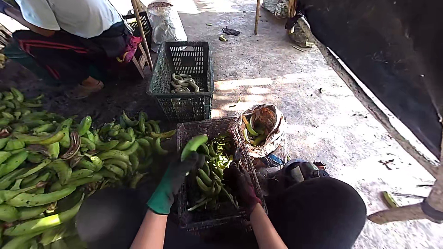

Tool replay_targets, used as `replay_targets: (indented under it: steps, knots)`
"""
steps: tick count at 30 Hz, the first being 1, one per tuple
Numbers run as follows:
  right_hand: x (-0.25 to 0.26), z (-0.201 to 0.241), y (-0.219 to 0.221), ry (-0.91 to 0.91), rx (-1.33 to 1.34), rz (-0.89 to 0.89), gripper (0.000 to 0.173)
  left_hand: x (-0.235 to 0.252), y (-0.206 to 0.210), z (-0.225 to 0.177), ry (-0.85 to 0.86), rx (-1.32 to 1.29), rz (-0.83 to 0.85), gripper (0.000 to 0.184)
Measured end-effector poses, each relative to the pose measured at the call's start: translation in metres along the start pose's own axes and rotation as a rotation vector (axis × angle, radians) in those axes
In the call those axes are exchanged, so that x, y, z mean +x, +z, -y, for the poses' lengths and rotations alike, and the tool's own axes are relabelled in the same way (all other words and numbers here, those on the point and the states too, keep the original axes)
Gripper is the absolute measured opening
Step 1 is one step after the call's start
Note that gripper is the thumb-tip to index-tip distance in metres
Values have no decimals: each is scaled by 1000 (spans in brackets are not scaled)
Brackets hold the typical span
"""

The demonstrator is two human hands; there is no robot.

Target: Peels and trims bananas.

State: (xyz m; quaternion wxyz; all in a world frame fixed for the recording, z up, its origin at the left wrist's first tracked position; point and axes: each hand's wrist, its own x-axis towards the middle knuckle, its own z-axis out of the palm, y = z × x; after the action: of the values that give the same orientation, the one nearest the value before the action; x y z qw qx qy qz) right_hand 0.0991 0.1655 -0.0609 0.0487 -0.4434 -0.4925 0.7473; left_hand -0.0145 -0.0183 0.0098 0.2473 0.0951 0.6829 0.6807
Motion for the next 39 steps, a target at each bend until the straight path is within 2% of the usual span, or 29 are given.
replay_targets:
  steps: [1,3,6,8,10,11,12,13,15,16,17,19,20,23,25,27,29,31,32,34,36,38,39]
  knots:
    - [-6,4,3,-19,8,40,41,-2,-8,-6,57,-139,41,57]
    - [-15,12,9,-101,-50,90,38,1,-21,-14,195,-204,94,69]
    - [-26,26,17,-257,-315,123,39,10,-17,-29,342,-56,-98,65]
    - [-44,46,25,-490,-518,89,38,14,-6,-25,385,39,-224,63]
    - [-60,62,36,-858,-577,3,41,14,5,-19,436,2,-241,66]
    - [-69,64,42,-987,-564,-30,46,13,9,-16,484,-17,-219,64]
    - [-77,63,46,-977,-586,-8,47,13,15,-13,523,-36,-205,61]
    - [-82,55,45,-824,-654,78,44,11,21,-12,546,-59,-205,58]
    - [-72,23,29,-270,-786,382,42,2,30,-17,572,-140,-233,58]
    - [-61,-2,19,-141,-688,484,41,0,27,-21,581,-192,-230,62]
    - [-53,-21,14,-139,-480,504,39,4,22,-27,578,-242,-227,63]
    - [-59,-18,8,-213,-129,515,43,12,17,-30,432,-287,-315,57]
    - [-66,-7,10,-282,-152,507,45,9,15,-26,316,-306,-367,49]
    - [-43,28,26,-777,-550,412,43,25,18,-29,121,-334,-476,33]
    - [-36,30,29,-987,-776,331,38,26,17,-26,56,-324,-401,28]
    - [-30,33,38,-1027,-886,183,37,21,24,-16,7,-349,-315,27]
    - [-11,46,52,-1007,-945,-59,38,11,39,-12,-82,-290,-330,29]
    - [13,64,53,-863,-898,-170,37,6,45,-7,-121,-300,-341,33]
    - [19,68,49,-808,-865,-147,40,8,45,-9,-100,-327,-357,31]
    - [3,59,40,-771,-861,24,43,17,29,-11,-71,-351,-311,33]
    - [-25,29,37,-884,-882,141,37,23,19,-8,-59,-372,-253,33]
    - [-30,22,43,-1012,-928,42,39,26,26,-5,-59,-354,-243,29]
    - [-26,37,47,-975,-966,-30,40,23,31,1,-76,-279,-242,30]
